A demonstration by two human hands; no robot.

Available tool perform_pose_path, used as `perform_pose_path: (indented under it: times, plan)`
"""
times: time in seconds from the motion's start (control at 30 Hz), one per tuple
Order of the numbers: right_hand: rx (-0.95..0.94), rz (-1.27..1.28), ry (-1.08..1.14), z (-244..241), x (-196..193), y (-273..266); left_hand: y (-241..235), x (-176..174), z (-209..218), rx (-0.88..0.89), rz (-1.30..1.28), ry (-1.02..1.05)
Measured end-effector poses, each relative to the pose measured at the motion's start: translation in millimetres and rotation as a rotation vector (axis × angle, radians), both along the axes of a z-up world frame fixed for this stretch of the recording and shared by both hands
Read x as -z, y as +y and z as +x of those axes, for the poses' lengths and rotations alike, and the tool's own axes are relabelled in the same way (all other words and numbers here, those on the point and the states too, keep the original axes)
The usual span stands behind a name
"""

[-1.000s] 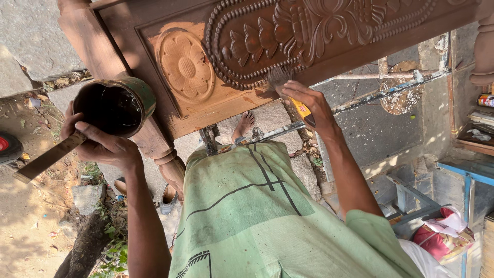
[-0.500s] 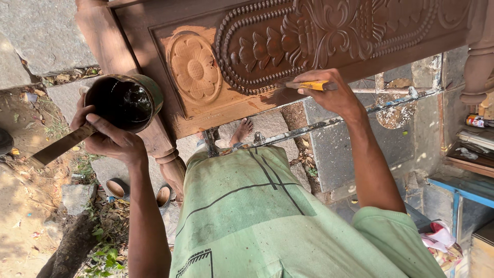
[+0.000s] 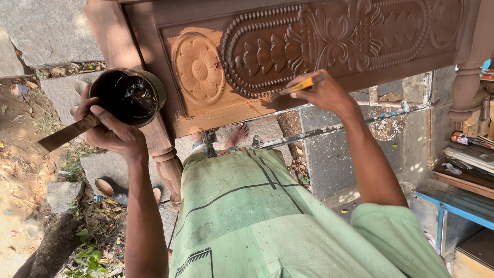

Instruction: The person applies a dark wood stain to a carved wooden headboard using a brush. They repeatedly dip the brush into a container held in the other hand and carefully paint the intricate floral and geometric patterns on the wood surface.

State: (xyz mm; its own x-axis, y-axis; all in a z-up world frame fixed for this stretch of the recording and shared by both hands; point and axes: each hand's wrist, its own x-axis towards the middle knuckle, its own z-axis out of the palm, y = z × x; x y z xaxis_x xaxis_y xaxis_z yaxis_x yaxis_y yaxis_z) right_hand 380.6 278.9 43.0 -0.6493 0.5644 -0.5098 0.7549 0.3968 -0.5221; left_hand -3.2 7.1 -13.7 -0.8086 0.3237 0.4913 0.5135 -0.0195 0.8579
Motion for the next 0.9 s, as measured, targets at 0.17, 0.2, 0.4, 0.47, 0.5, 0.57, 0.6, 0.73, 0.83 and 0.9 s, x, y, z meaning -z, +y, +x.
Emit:
perform_pose_path:
  times: [0.17,0.2,0.4,0.47,0.5,0.57,0.6,0.73,0.83,0.9]
  plan:
    - [-0.017,-0.003,0.133,-9.0,17.1,14.1,-1.6,-4.6,-0.6,0.005,-0.024,0.006]
    - [-0.008,-0.024,0.132,-6.1,20.0,13.0,-2.3,-4.4,0.4,0.007,-0.031,0.012]
    - [-0.008,0.108,0.076,39.8,18.9,10.3,0.7,-4.1,1.0,0.006,-0.008,-0.01]
    - [0.104,0.126,0.044,54.6,6.9,15.5,-1.1,-3.1,0.8,-0.005,-0.014,-0.004]
    - [0.159,0.135,0.028,57.1,0.1,21.5,-1.2,-2.4,1.4,-0.01,-0.016,-0.001]
    - [0.114,0.144,0.054,53.9,-9.7,21.5,-2.2,-2.0,1.9,0.005,-0.006,-0.021]
    - [0.095,0.151,0.068,47.5,-13.0,17.8,-1.2,-1.8,2.1,0.017,0.001,-0.031]
    - [0.013,0.036,0.065,-16.5,5.5,-17.4,0.1,-2.2,1.5,0.009,0.0,-0.029]
    - [-0.139,-0.113,0.129,-65.7,35.1,-34.3,-2.6,-3.1,0.8,0.022,0.002,-0.033]
    - [-0.092,-0.226,0.318,-70.2,45.2,-33.2,-3.9,-3.5,2.1,0.018,-0.035,-0.014]
